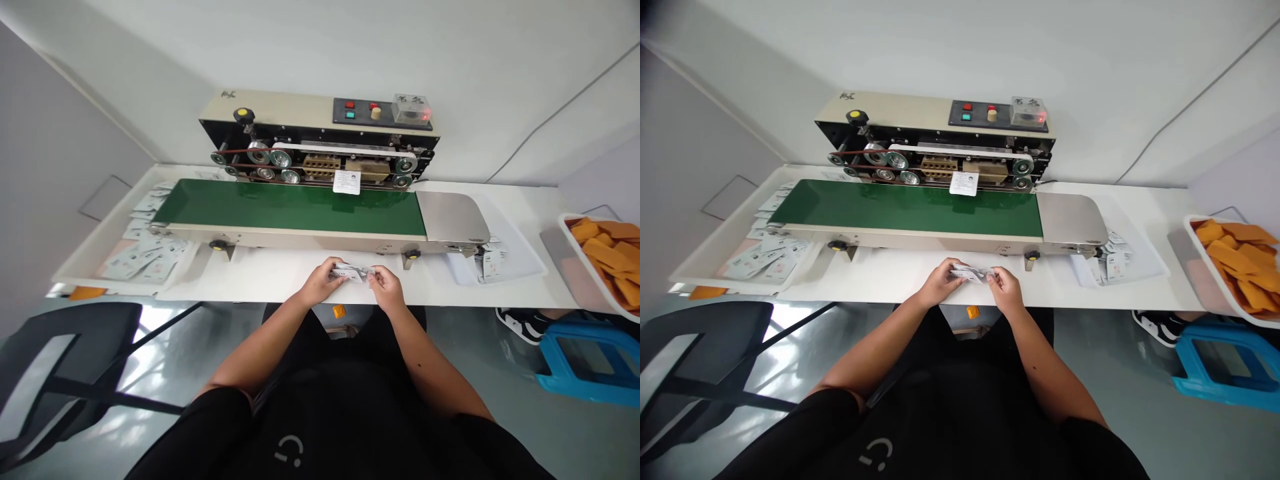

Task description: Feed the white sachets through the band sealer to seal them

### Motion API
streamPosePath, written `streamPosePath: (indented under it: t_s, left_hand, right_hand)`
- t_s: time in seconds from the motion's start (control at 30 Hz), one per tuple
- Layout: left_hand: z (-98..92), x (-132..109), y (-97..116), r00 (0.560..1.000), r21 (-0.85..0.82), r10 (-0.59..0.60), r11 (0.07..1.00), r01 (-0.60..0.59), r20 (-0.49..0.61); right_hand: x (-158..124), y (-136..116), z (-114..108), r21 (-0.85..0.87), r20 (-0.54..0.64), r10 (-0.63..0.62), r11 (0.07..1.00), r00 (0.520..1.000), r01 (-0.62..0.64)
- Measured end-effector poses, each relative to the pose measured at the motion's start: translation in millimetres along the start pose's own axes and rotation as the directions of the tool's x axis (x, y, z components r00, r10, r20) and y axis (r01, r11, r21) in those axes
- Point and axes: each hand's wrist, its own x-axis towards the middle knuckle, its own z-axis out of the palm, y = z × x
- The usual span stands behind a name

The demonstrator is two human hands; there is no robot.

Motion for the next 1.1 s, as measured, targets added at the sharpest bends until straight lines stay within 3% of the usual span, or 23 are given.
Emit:
streamPosePath:
  t_s: [0.2, 0.3, 0.43, 0.57, 0.67, 0.93, 1.1]
  left_hand:
    - [1.9, 1, -9, 0.997, -0.013, -0.028, 1.0, 0.028, -0.078]
    - [2.6, 0, -13, 0.994, -0.022, -0.048, 0.999, 0.046, -0.101]
    - [2.7, -1, -16, 0.995, -0.02, -0.059, 0.998, 0.057, -0.081]
    - [2.0, 0, -18, 0.995, 0.006, -0.048, 0.999, 0.049, -0.085]
    - [1.7, 0, -18, 0.995, 0.011, -0.048, 0.999, 0.049, -0.086]
    - [2.1, -2, -15, 0.996, 0.01, -0.026, 1.0, 0.027, -0.08]
    - [2.0, -3, -15, 0.997, 0.006, -0.014, 1.0, 0.014, -0.082]
  right_hand:
    - [-4, -10, 2, 0.183, -0.208, 0.102, 0.981, 0.973, -0.063]
    - [-7, -29, -5, 0.303, -0.385, 0.161, 0.952, 0.909, -0.041]
    - [0, -74, -33, 0.358, -0.531, 0.125, 0.93, 0.838, 0.088]
    - [26, -116, -69, 0.466, -0.501, 0.109, 0.87, 0.859, 0.161]
    - [52, -133, -90, 0.491, -0.48, 0.12, 0.858, 0.869, 0.153]
    - [129, -137, -121, 0.594, -0.402, 0.284, 0.805, 0.87, 0.011]
    - [155, -141, -120, 0.597, -0.371, 0.314, 0.802, 0.874, -0.034]
